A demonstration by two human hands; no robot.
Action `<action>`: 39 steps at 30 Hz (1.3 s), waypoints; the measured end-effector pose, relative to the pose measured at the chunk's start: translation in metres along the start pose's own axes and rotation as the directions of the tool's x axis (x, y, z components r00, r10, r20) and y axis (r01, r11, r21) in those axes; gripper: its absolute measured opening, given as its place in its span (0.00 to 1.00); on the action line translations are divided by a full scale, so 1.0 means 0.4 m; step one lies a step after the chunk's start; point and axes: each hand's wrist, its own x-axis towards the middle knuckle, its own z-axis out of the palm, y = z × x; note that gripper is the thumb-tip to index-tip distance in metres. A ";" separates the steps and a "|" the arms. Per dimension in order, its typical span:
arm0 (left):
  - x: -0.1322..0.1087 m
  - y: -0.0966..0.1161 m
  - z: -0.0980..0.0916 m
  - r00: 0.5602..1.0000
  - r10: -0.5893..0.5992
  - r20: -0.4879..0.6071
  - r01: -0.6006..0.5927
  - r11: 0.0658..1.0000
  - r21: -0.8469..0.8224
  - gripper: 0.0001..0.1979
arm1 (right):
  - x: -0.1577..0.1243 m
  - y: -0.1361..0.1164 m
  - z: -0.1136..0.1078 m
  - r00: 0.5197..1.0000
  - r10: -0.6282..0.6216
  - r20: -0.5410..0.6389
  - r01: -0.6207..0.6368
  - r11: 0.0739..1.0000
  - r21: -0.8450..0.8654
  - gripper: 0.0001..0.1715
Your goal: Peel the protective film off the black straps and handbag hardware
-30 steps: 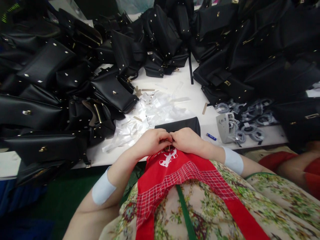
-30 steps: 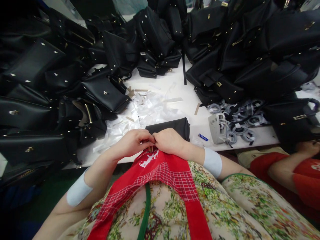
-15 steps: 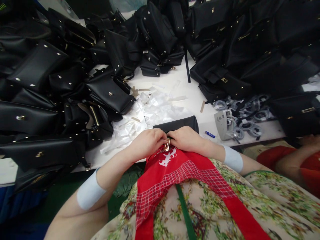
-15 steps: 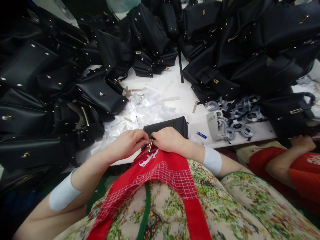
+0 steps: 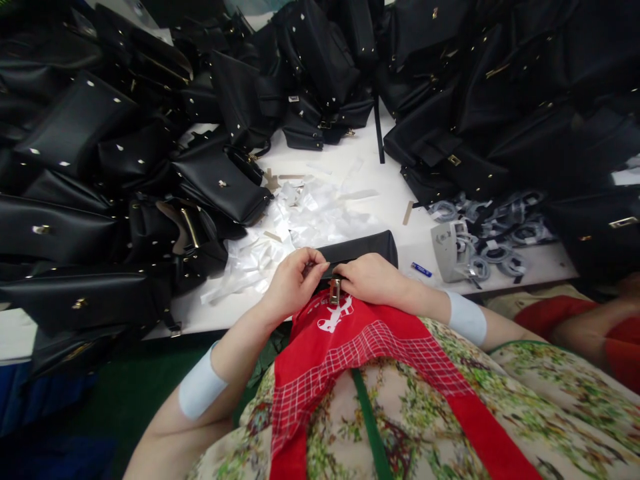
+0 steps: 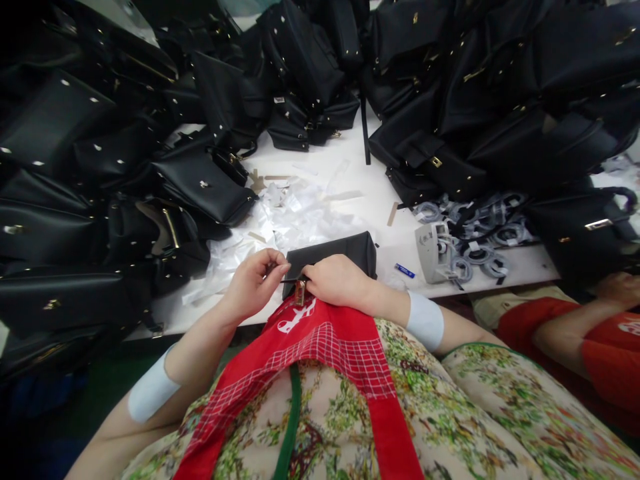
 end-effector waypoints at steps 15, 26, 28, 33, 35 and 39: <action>-0.023 0.051 0.046 0.984 -0.142 0.104 0.112 0.962 0.247 0.11 | 0.000 0.000 0.004 1.000 0.025 -0.016 -0.025 1.000 0.004 0.15; -0.068 0.001 -0.004 0.973 -0.226 0.056 0.174 0.866 0.469 0.09 | -0.004 0.008 0.001 0.989 0.136 -0.063 -0.133 0.990 0.050 0.17; -0.079 -0.007 -0.015 0.978 -0.205 0.040 0.190 0.953 0.234 0.09 | -0.002 0.008 -0.001 0.987 0.147 -0.058 -0.143 0.987 0.067 0.18; -0.087 0.007 0.006 0.979 -0.203 0.027 0.188 0.839 -0.511 0.10 | 0.003 0.004 -0.009 0.989 0.133 -0.056 -0.129 0.989 0.065 0.17; -0.085 0.014 0.028 0.968 -0.229 0.100 0.237 0.717 -0.656 0.11 | 0.003 0.001 -0.012 0.991 0.127 -0.051 -0.124 0.990 0.062 0.17; -0.083 0.021 0.052 0.954 -0.260 0.148 0.289 0.670 -0.684 0.12 | 0.000 -0.009 -0.010 0.994 0.097 -0.046 -0.095 0.994 0.051 0.17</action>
